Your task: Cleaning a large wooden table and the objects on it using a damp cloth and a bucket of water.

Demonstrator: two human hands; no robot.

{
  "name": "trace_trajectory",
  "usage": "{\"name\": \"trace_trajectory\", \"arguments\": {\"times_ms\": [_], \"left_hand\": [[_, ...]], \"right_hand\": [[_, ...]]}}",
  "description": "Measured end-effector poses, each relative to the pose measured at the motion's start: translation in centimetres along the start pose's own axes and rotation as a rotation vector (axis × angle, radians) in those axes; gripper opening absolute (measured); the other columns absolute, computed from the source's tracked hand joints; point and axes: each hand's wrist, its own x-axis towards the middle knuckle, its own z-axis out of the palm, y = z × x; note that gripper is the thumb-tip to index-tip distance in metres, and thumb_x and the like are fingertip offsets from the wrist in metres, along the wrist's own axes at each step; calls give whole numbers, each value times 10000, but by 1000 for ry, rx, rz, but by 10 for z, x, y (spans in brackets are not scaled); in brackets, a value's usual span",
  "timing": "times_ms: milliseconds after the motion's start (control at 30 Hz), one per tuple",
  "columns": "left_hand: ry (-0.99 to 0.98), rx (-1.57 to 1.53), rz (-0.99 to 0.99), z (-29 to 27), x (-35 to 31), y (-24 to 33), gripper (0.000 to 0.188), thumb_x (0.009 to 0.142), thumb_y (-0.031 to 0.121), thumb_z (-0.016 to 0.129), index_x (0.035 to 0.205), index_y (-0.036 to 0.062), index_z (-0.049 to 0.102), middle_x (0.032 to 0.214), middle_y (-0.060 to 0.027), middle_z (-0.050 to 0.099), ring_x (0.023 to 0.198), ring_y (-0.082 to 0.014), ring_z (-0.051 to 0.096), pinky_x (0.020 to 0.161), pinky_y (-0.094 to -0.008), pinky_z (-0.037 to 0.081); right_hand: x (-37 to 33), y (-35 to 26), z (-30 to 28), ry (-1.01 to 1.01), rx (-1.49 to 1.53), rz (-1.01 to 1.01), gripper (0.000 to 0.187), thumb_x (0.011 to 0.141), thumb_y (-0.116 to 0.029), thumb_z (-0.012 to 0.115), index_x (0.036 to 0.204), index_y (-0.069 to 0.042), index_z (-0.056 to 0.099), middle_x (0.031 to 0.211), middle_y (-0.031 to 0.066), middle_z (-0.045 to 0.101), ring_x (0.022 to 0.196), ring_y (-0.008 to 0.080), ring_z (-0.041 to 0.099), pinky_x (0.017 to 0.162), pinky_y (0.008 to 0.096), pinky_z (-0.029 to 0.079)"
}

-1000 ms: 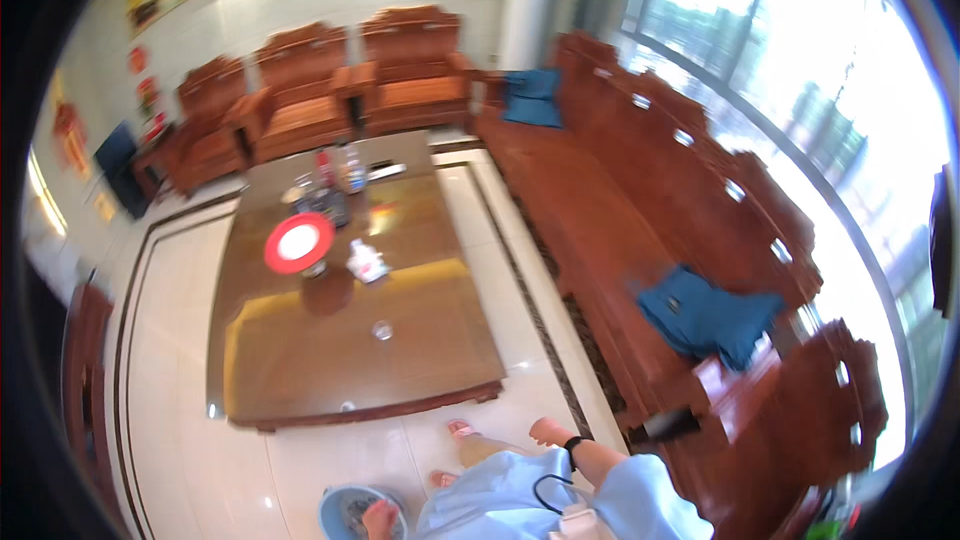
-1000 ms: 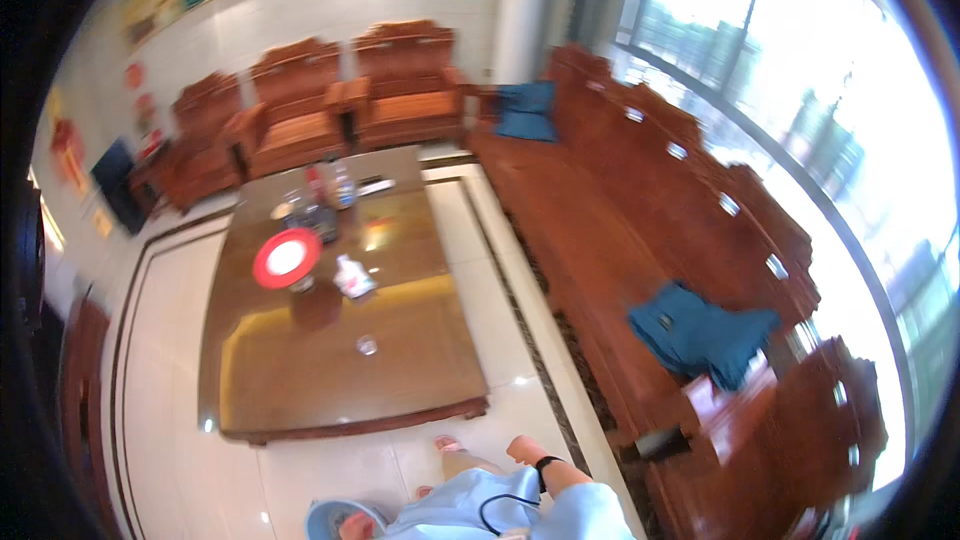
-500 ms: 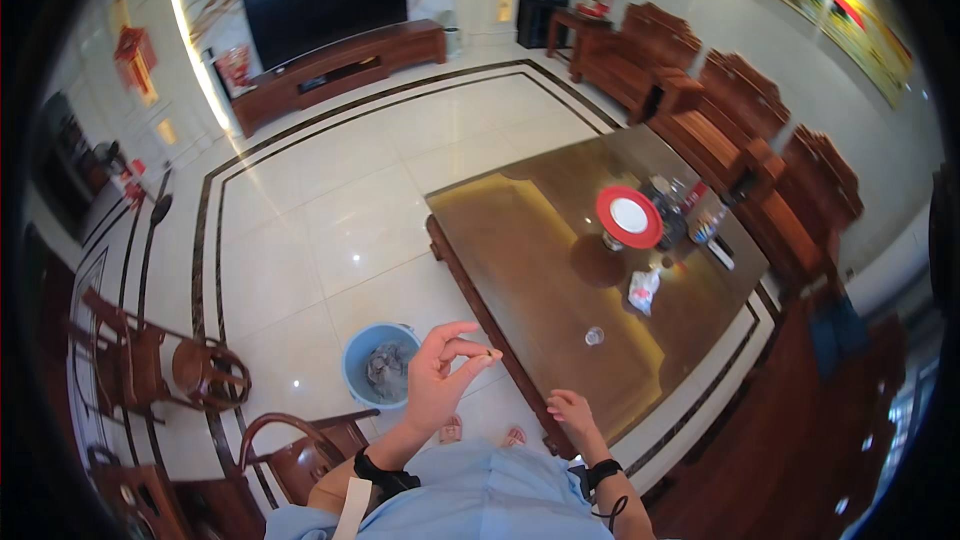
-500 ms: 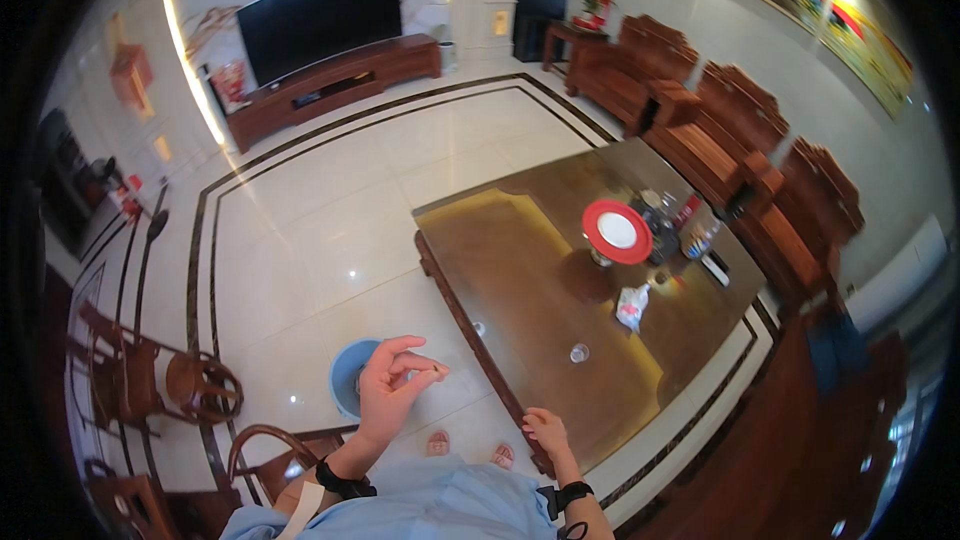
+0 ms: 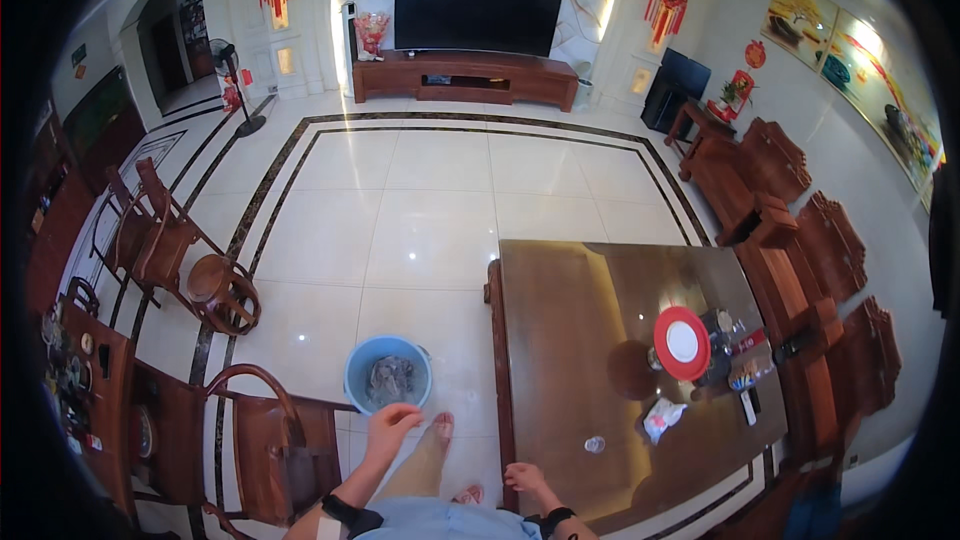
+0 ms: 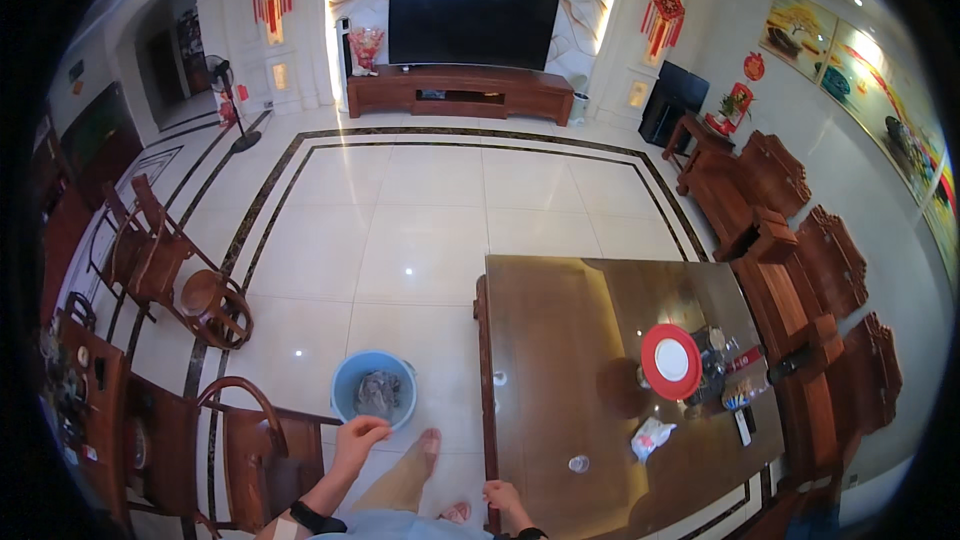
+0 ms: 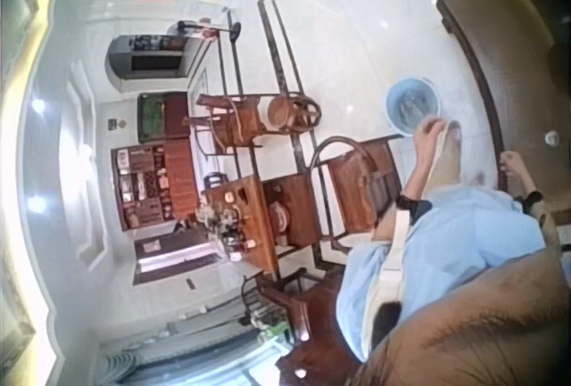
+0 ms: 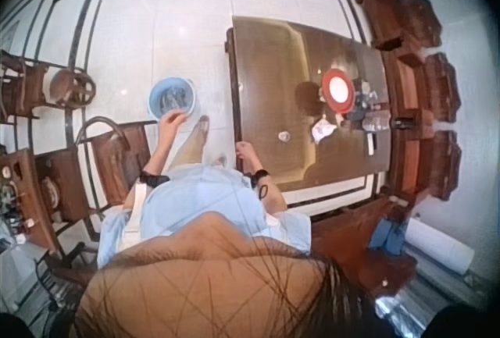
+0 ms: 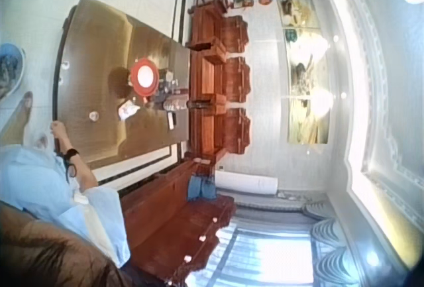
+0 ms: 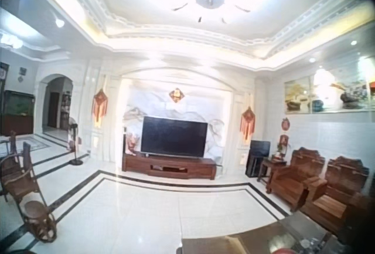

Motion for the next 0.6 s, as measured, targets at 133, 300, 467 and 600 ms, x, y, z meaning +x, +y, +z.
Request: {"name": "trace_trajectory", "arguments": {"times_ms": [133,300,467,600], "left_hand": [[204,64,-368,-86,33,-138,104,837,105,723,881,11,710,789,-75,709,705,-145,662,645,-259,517],[80,744,-616,-191,37,-258,118,816,38,671,725,-11,728,668,-115,689,523,-160,627,433,-303,466],[-100,767,-617,-175,149,-226,164,814,92,661,693,-3,717,665,-101,691,532,-149,628,452,-310,471],[54,790,-273,-180,257,-208,145,776,168,664,692,74,735,658,-45,697,570,-151,653,516,-300,496]], "right_hand": [[41,-13,-4,-64,-190,3,260,906,-240,658,1121,-110,729,953,14,723,816,129,718,605,265,569],[101,-36,-52,-92,-24,109,224,900,-268,640,1033,-118,740,876,18,717,758,153,713,602,298,568],[165,-25,-161,92,-898,-122,234,943,-163,497,886,-61,700,756,111,686,690,229,699,575,360,559],[176,-138,-130,243,362,237,254,941,-181,491,813,-42,661,706,118,659,700,225,694,548,353,534]]}}
